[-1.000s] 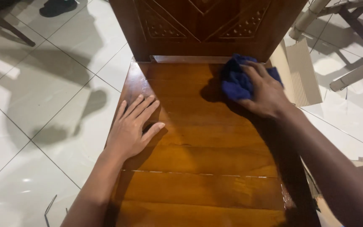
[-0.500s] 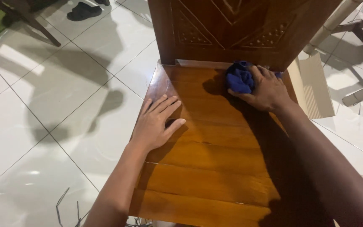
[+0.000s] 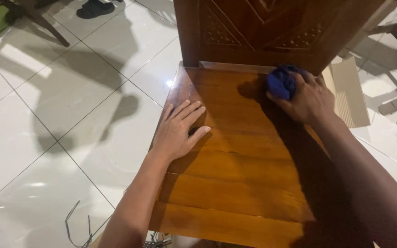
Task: Cleaning a wooden chair with a cloth and organizing plastic strips
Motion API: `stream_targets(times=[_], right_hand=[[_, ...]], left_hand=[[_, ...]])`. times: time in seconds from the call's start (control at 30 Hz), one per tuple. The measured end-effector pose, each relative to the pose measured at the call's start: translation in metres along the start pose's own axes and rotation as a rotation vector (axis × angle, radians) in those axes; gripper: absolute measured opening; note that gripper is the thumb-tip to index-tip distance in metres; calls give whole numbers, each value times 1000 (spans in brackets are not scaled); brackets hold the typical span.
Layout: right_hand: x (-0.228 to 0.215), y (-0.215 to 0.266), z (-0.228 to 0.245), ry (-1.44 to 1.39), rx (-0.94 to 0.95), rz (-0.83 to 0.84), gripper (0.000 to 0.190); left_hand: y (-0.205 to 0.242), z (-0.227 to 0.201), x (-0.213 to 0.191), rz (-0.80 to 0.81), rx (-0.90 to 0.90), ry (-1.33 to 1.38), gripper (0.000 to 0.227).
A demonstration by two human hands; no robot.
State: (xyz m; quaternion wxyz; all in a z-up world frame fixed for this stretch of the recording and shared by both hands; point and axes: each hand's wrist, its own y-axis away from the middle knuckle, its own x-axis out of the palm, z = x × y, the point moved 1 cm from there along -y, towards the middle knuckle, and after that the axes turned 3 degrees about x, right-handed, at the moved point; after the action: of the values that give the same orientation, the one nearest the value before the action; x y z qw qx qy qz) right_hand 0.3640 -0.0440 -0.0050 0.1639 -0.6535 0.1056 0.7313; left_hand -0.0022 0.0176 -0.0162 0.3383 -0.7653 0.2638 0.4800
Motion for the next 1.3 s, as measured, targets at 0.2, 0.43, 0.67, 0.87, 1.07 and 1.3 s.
stream_targets(times=[0.2, 0.43, 0.67, 0.87, 1.07, 1.3], right_hand=[[-20, 3, 7, -129, -18, 60, 91], [-18, -10, 39, -192, 28, 143, 86], [-6, -35, 154, -300, -102, 289, 90], [13, -63, 207, -272, -242, 274, 97], [7, -58, 205, -209, -254, 289, 95], [0, -25, 181, -31, -388, 232, 86]], left_hand=[[0, -3, -3, 7, -37, 69, 59], [-4, 21, -4, -137, -230, 34, 56], [0, 18, -5, -145, -420, 247, 61], [-2, 20, -12, -195, -408, 318, 53], [-3, 17, -10, -180, -424, 311, 54], [-2, 11, -16, -146, -406, 273, 55]])
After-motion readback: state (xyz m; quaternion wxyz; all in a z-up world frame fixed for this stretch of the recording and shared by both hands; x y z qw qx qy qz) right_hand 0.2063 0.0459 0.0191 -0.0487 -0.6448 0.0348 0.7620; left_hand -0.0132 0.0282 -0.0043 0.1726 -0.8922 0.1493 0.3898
